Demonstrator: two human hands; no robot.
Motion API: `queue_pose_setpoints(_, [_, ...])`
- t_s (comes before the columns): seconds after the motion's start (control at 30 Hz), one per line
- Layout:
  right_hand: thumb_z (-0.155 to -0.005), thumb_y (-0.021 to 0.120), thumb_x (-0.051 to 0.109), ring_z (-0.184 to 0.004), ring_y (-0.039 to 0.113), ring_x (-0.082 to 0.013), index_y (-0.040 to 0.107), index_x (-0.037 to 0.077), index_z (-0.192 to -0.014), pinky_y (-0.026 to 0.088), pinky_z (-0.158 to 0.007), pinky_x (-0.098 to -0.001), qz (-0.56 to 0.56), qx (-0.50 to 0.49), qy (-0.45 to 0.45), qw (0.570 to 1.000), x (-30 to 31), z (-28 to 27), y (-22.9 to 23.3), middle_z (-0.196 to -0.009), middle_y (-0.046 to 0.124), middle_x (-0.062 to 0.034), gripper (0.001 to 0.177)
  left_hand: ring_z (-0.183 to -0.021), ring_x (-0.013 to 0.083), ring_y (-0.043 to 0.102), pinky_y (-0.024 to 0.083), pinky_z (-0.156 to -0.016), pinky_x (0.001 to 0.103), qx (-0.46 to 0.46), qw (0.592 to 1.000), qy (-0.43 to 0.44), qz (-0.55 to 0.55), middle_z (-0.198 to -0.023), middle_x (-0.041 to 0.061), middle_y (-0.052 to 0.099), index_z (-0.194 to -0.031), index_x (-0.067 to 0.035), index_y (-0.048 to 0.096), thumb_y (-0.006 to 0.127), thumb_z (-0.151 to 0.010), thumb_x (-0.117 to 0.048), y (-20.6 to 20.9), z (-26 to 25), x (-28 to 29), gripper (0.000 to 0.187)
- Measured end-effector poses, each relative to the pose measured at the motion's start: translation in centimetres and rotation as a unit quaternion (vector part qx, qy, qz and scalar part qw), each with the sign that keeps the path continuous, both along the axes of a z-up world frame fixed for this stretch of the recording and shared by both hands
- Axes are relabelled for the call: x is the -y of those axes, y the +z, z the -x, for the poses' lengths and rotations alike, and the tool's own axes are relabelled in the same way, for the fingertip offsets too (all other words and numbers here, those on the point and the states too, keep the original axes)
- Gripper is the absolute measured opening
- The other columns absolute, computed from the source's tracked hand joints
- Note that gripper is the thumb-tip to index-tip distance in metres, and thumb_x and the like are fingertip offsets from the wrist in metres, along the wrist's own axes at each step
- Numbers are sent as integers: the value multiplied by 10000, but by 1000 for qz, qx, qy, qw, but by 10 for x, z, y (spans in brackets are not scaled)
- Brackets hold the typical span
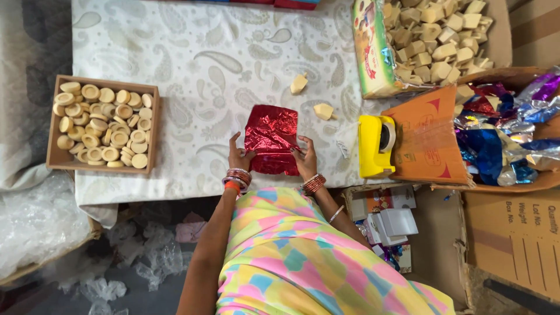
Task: Wrapping small objects in paper and foil before placing them in containers.
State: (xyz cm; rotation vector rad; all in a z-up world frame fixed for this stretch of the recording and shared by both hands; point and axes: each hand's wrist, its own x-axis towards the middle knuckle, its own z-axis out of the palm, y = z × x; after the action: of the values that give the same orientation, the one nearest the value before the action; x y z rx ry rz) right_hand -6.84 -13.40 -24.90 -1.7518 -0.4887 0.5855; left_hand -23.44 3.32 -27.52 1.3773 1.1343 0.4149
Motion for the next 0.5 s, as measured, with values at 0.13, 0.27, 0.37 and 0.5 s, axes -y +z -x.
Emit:
queue_pose_setpoints(0.13, [-955,671,42,-832,668,-136,482,75,-1391,559,-735,-294,44,32,16,998,13,-5,-23,-1114,701,-58,476,-749,236,673,576,-695,396,-50,999,18,-12,-825,110,675,-1457,-193,427,869,-756,-28,-24,2,2,845])
queue_pose_setpoints(0.27, [-1055,575,194,-840,693,-216,495,118,-1434,551,-757,-340,215,149,24,965,13,-8,17,-988,734,-111,395,-781,294,712,573,-740,418,-73,997,6,-35,-840,146,719,-1404,-167,449,892,-742,-107,-45,6,3,799])
queue_pose_setpoints(0.37, [-1086,531,225,-978,702,-242,514,135,-1439,558,-856,-372,190,275,66,940,4,-11,27,-1106,731,-118,364,-798,307,717,575,-756,425,-73,997,-3,-38,-849,162,722,-1393,-160,458,894,-740,-128,-50,6,6,786])
queue_pose_setpoints(0.5, [-1057,500,239,-1281,586,-306,449,159,-1536,451,-1104,-470,165,370,205,891,-26,-5,30,-1436,589,-165,489,-798,305,711,568,-760,433,-75,996,-21,-50,-832,151,719,-1399,-164,453,890,-746,-134,-53,4,8,786])
